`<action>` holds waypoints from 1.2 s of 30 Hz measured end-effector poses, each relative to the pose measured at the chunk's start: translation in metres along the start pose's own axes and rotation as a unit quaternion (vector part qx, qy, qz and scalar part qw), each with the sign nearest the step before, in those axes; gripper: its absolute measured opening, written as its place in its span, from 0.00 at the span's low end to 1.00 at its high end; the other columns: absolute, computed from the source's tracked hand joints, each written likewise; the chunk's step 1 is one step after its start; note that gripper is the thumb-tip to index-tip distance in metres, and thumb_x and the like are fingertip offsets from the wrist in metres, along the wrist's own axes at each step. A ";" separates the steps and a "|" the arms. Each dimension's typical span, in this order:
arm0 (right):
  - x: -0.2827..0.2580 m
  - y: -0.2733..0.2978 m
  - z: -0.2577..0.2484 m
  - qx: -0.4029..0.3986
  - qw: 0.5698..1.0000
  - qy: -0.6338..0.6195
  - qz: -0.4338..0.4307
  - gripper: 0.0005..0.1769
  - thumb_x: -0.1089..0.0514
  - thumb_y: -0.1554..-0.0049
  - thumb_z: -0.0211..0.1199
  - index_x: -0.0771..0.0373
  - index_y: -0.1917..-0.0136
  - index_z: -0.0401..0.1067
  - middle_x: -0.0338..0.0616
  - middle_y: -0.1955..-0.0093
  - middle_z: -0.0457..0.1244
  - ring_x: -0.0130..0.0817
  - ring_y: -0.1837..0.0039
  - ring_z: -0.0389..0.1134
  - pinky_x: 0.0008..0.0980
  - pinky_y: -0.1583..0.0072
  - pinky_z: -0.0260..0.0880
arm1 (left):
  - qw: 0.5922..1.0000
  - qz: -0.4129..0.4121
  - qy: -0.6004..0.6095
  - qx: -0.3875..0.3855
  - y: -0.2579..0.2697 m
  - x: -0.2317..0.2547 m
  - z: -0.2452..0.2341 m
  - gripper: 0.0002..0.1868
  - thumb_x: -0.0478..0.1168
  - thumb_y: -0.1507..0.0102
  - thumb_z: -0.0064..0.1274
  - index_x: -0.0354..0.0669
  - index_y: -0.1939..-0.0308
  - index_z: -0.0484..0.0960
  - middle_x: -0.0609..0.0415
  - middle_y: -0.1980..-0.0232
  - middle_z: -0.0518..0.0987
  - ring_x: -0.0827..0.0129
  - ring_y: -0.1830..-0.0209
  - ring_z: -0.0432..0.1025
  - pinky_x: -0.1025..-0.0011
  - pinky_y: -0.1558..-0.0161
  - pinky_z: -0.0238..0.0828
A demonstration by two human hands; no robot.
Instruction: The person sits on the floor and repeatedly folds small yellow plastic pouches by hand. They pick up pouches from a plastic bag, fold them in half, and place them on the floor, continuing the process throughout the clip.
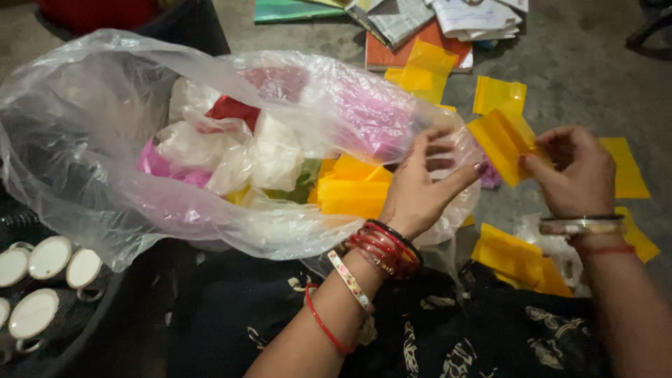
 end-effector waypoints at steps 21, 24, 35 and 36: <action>-0.035 0.025 0.020 -0.167 0.818 -0.496 0.239 0.16 0.62 0.40 0.62 0.68 0.39 0.70 0.44 0.46 0.69 0.32 0.45 0.70 0.34 0.44 0.72 | 0.986 -0.052 0.158 -0.012 0.003 -0.007 -0.007 0.28 0.22 0.41 0.57 0.37 0.38 0.72 0.49 0.48 0.83 0.67 0.50 0.80 0.71 0.51 0.81; -0.032 0.023 0.016 -0.156 0.817 -0.494 0.254 0.14 0.60 0.38 0.61 0.66 0.39 0.70 0.42 0.46 0.68 0.30 0.46 0.68 0.33 0.46 0.70 | 0.991 -0.048 0.122 -0.036 0.005 -0.003 -0.006 0.32 0.20 0.43 0.57 0.40 0.36 0.71 0.47 0.50 0.83 0.65 0.50 0.79 0.70 0.50 0.80; -0.035 0.027 0.023 -0.233 0.809 -0.469 0.267 0.14 0.56 0.39 0.59 0.64 0.42 0.73 0.41 0.49 0.69 0.29 0.49 0.70 0.32 0.47 0.73 | 0.997 -0.024 0.050 -0.061 0.010 0.013 -0.003 0.36 0.17 0.45 0.50 0.43 0.34 0.68 0.48 0.42 0.82 0.66 0.41 0.78 0.70 0.41 0.76; -0.033 0.026 0.023 -0.235 0.813 -0.468 0.257 0.15 0.57 0.39 0.60 0.65 0.41 0.73 0.42 0.49 0.69 0.28 0.49 0.70 0.31 0.47 0.73 | 0.997 -0.018 0.042 -0.060 0.011 0.015 -0.004 0.36 0.17 0.45 0.49 0.44 0.34 0.68 0.49 0.42 0.82 0.67 0.40 0.77 0.70 0.39 0.75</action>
Point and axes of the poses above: each hand's wrist, its own y-axis away from the middle knuckle, its own z-axis out of the palm, x = y × z, the point moved 4 cm from there along -y, towards the middle knuckle
